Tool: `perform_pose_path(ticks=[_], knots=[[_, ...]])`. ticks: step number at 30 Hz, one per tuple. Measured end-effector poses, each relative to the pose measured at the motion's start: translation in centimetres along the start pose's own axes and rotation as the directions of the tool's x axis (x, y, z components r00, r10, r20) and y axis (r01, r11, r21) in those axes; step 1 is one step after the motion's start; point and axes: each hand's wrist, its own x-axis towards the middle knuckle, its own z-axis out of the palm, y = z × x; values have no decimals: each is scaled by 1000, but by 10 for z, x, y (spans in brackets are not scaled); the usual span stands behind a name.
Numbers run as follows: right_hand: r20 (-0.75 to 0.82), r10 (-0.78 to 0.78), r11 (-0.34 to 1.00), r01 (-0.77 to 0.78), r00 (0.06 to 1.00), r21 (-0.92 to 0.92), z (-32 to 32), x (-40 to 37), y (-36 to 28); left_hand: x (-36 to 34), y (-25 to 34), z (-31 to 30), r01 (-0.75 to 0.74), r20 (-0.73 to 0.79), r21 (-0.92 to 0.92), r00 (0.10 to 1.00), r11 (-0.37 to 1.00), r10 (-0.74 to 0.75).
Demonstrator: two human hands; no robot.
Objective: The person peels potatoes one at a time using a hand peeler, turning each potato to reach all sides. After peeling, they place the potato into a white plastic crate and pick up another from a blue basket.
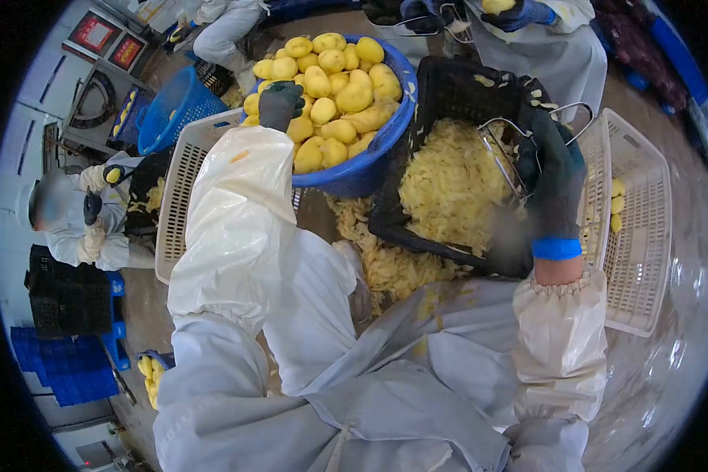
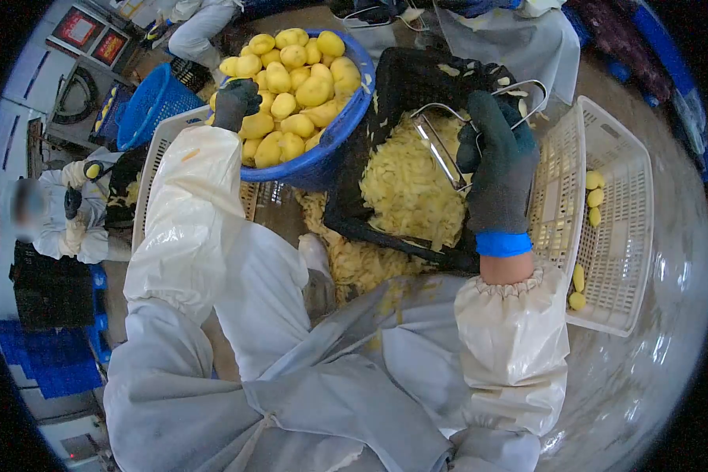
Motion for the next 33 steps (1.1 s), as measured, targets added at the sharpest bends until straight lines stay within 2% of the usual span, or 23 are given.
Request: perform_pose_path(ticks=[1,3,4,6,7,8,10,11,14,16,18,20,21,22,24,25,26,27,28,29,30,32,33], knots=[[9,9,1000,-9,1000,4,1,2,4,1,-11,-2,-94,-42,272,993,958,109],[56,-31,999,33,998,-42,2,3,11,5,-28,-4,-209,-23,741,942,638,335],[101,-71,993,79,992,-83,2,4,14,-11,-14,11,-207,-26,739,942,641,334],[64,3,998,1,998,-60,8,4,15,-60,34,61,192,-161,776,981,601,-106],[25,78,996,-78,997,-31,10,4,16,-55,19,63,4,-57,916,991,402,121],[25,79,996,-78,997,-36,10,3,18,-51,7,67,4,-57,914,991,406,118],[104,-93,986,106,990,-126,8,3,23,-42,-5,75,-13,-2,998,977,68,214],[101,-94,986,106,990,-129,7,5,24,-39,-4,74,-117,97,991,963,66,250],[120,-12,994,24,993,-105,4,7,28,-40,-2,79,-107,95,994,955,29,280],[96,150,989,-149,984,-13,4,7,27,-42,5,80,-155,154,988,968,-9,198],[93,78,997,-76,993,-30,4,7,32,-42,11,85,-214,217,976,968,-39,127],[85,17,999,-13,996,-50,1,5,31,-53,10,87,-213,222,975,944,-62,242],[108,-10,999,15,994,-45,0,5,29,-53,12,90,-51,35,997,973,64,228],[131,-38,998,43,991,-37,-2,5,27,-47,9,89,-60,45,996,972,60,231],[103,76,997,-78,992,19,-2,7,24,-11,-25,62,-186,64,927,935,326,350],[90,189,978,-195,978,73,-2,8,22,-3,-13,59,-532,313,725,820,437,479],[89,185,978,-193,979,80,-1,9,21,-3,-10,61,-536,318,726,817,431,481],[53,207,973,-211,977,91,1,9,21,-5,-8,64,-170,119,190,982,967,149],[17,227,968,-228,974,102,3,11,22,-25,20,76,328,204,-472,944,818,-260],[16,221,969,-221,975,110,2,13,24,-32,33,75,397,402,-493,893,774,-202],[51,213,964,-219,976,149,-1,15,27,-48,54,84,394,406,-488,892,779,-197],[85,199,958,-212,976,192,-2,14,25,-94,97,119,-202,493,-111,839,973,230],[60,202,957,-210,977,197,1,12,22,-109,100,132,-207,498,-110,835,972,234]])
